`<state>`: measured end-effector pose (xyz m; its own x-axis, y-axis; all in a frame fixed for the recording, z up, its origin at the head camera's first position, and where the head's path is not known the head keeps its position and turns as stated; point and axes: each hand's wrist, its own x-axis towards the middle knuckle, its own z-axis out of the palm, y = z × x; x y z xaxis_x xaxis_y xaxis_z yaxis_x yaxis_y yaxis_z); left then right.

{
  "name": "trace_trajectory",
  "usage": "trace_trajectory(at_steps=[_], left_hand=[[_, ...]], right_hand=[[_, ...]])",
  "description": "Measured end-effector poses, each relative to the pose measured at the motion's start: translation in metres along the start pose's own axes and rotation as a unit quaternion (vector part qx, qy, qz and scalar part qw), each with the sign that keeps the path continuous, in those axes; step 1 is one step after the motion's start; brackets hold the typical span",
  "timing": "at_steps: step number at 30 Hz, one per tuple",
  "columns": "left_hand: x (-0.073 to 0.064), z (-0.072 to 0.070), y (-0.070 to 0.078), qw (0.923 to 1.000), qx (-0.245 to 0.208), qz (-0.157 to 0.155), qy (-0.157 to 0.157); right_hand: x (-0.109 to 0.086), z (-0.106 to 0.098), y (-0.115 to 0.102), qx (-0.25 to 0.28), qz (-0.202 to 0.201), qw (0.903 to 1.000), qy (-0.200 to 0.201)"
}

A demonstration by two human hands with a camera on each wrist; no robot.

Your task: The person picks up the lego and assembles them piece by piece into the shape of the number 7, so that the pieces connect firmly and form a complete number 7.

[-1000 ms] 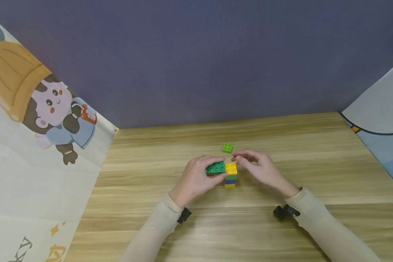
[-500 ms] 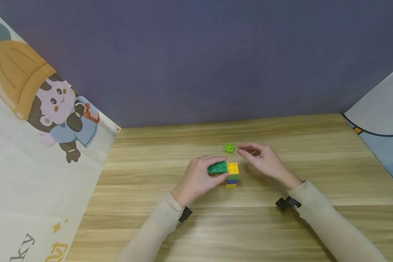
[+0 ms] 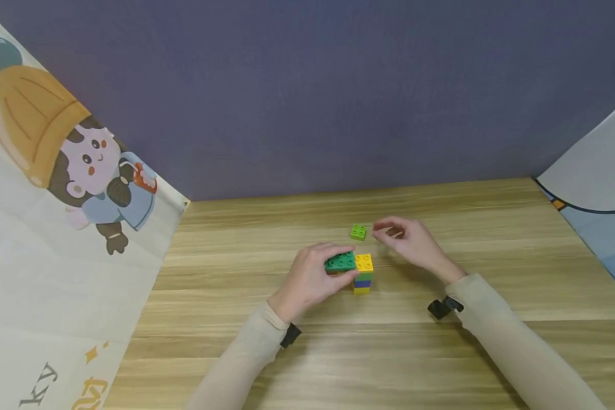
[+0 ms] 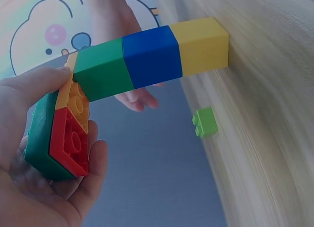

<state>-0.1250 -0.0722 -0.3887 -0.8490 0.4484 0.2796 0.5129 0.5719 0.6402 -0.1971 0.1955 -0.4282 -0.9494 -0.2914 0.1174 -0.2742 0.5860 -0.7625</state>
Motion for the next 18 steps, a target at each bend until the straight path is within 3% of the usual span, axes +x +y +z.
trace_trajectory(at_steps=[18], left_hand=[[0.001, -0.001, 0.000, 0.9998, 0.016, -0.004, -0.012]], right_hand=[[0.023, 0.020, 0.014, 0.003, 0.027, 0.9992, -0.029]])
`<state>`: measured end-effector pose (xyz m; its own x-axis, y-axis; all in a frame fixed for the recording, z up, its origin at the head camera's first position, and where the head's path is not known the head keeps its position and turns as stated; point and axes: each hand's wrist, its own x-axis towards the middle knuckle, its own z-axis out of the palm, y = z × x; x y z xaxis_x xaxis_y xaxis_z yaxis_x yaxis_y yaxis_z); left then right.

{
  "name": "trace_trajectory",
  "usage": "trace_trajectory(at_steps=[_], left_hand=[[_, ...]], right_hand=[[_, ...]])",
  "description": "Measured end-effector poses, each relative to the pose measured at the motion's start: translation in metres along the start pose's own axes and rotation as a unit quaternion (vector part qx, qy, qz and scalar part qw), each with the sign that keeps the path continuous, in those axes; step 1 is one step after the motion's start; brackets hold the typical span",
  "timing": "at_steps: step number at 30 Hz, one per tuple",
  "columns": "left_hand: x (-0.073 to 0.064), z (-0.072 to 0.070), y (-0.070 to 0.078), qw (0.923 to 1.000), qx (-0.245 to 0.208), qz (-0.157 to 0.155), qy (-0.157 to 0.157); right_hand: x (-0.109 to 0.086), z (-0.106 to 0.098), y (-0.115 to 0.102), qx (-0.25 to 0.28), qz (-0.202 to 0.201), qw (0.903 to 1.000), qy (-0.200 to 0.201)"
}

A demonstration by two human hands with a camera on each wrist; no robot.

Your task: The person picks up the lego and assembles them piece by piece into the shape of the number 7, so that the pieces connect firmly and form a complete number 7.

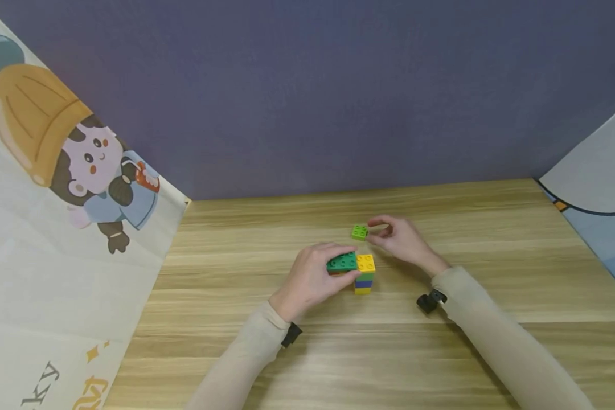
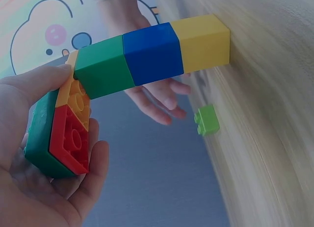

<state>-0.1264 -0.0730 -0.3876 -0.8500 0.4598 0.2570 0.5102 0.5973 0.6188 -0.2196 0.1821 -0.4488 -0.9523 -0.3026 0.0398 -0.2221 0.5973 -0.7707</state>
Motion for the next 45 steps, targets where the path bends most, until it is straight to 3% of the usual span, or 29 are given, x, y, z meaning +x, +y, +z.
trace_trajectory(at_steps=[9, 15, 33, 45], left_hand=[[0.001, 0.002, 0.001, 0.9997, 0.014, 0.016, 0.012], [0.002, 0.002, 0.001, 0.9997, 0.009, 0.017, 0.013], [0.004, 0.004, -0.002, 0.9997, -0.001, 0.010, 0.020], [0.004, 0.003, -0.002, 0.9998, -0.004, 0.011, 0.018]], right_hand=[[0.013, 0.011, 0.008, 0.030, 0.009, 0.9995, -0.005], [0.016, 0.012, 0.009, 0.024, 0.027, 0.9994, -0.001], [0.022, 0.018, 0.015, 0.022, 0.019, 0.9995, 0.011], [0.022, 0.017, 0.015, 0.024, 0.038, 0.9990, 0.007]])
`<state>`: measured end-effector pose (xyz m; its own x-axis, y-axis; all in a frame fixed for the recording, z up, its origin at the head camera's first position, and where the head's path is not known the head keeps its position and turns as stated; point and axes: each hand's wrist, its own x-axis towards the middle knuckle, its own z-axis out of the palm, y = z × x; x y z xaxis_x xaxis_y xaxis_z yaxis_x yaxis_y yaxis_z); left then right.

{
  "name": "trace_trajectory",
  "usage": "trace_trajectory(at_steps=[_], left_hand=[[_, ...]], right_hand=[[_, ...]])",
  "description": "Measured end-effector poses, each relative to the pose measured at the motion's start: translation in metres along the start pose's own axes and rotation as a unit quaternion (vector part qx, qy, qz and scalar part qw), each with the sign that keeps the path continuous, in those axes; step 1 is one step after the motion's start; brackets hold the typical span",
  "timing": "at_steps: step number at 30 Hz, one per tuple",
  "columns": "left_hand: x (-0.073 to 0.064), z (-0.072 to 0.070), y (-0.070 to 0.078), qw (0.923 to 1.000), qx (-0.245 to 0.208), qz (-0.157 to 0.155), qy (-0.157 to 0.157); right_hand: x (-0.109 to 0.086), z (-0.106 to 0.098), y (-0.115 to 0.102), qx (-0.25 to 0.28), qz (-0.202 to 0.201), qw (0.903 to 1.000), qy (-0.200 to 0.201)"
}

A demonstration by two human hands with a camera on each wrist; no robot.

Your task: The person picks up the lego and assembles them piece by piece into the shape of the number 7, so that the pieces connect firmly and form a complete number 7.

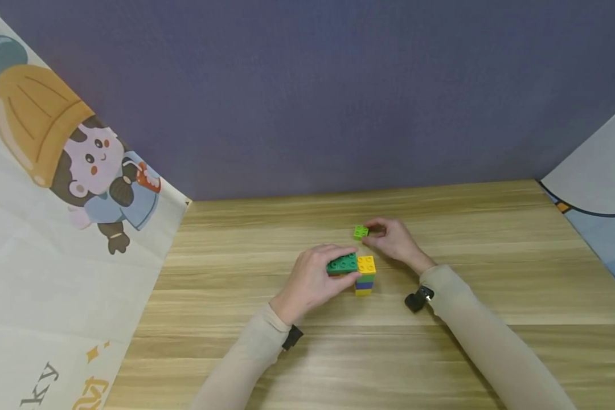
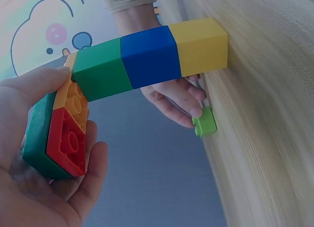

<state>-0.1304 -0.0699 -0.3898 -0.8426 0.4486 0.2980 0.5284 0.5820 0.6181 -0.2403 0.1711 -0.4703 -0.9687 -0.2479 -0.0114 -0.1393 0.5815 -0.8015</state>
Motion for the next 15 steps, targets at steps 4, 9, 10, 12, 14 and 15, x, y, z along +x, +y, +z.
trace_trajectory(at_steps=[4, 9, 10, 12, 14, 15], left_hand=[[-0.0002, 0.0004, -0.0003, 1.0000, 0.000, 0.000, 0.001], [-0.0002, 0.0002, 0.0003, 1.0000, -0.001, -0.004, 0.001], [-0.0002, 0.0001, 0.0004, 1.0000, -0.001, -0.005, 0.001], [-0.0001, 0.0002, 0.0003, 1.0000, 0.000, -0.006, 0.001], [-0.0004, 0.0004, 0.0001, 1.0000, 0.001, -0.006, 0.001], [-0.0006, 0.0005, -0.0001, 1.0000, 0.000, -0.006, 0.001]], right_hand=[[-0.0007, -0.0010, 0.0007, 0.005, 0.007, 1.0000, -0.003], [-0.0008, -0.0027, 0.0007, 0.009, 0.011, 0.9999, -0.006], [-0.0011, -0.0032, 0.0000, 0.009, 0.010, 0.9999, -0.007], [-0.0010, -0.0039, -0.0007, 0.010, 0.010, 0.9999, -0.008], [-0.0020, -0.0042, -0.0014, 0.011, 0.010, 0.9999, -0.008], [-0.0025, -0.0045, -0.0018, 0.013, 0.012, 0.9998, -0.007]])
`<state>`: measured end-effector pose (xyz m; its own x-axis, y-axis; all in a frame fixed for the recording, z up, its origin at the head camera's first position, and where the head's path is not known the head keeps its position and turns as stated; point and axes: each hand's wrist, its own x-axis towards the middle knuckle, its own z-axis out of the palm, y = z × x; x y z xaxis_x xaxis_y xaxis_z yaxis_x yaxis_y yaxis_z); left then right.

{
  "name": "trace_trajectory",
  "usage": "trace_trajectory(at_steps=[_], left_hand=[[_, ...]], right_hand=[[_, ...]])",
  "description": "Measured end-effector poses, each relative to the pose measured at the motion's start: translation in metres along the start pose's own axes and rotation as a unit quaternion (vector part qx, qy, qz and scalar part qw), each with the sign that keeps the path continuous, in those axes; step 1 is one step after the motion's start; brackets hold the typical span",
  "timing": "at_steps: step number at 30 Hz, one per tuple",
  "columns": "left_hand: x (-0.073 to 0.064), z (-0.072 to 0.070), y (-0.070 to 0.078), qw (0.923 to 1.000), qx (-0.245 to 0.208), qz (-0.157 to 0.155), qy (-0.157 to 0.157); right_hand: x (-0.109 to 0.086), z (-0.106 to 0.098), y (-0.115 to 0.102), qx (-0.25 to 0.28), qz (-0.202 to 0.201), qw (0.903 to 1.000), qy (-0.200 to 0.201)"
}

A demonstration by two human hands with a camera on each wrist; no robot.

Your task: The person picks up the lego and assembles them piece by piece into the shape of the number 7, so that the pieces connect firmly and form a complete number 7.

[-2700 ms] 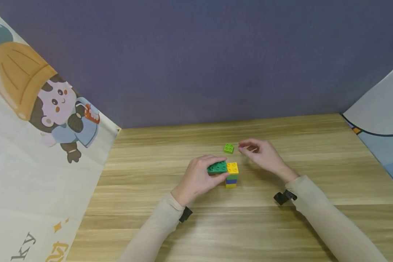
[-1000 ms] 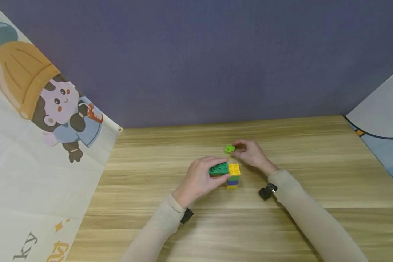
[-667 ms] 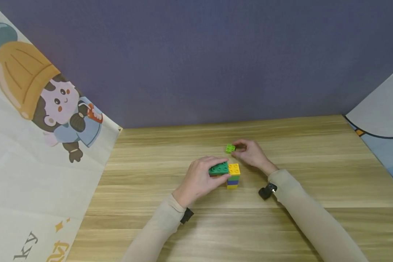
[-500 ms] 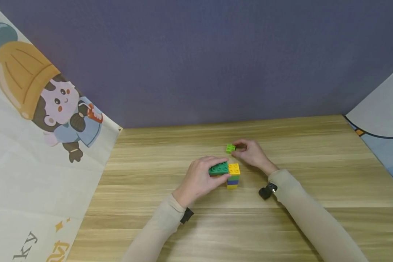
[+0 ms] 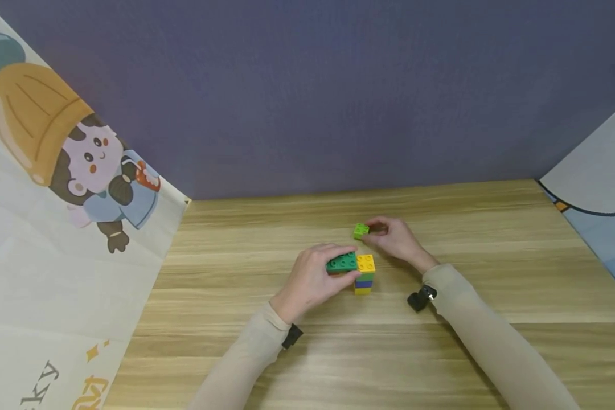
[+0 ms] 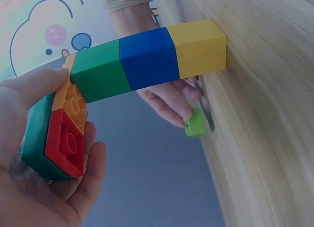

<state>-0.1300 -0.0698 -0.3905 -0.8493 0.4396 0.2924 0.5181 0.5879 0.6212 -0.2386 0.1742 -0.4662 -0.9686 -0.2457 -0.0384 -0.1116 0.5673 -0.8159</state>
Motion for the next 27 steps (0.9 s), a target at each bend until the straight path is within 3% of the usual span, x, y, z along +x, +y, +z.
trace_trajectory(at_steps=[27], left_hand=[[0.000, 0.000, 0.000, 0.9998, -0.019, -0.003, -0.001]], right_hand=[[-0.024, -0.010, -0.019, 0.071, 0.018, 0.9972, -0.014]])
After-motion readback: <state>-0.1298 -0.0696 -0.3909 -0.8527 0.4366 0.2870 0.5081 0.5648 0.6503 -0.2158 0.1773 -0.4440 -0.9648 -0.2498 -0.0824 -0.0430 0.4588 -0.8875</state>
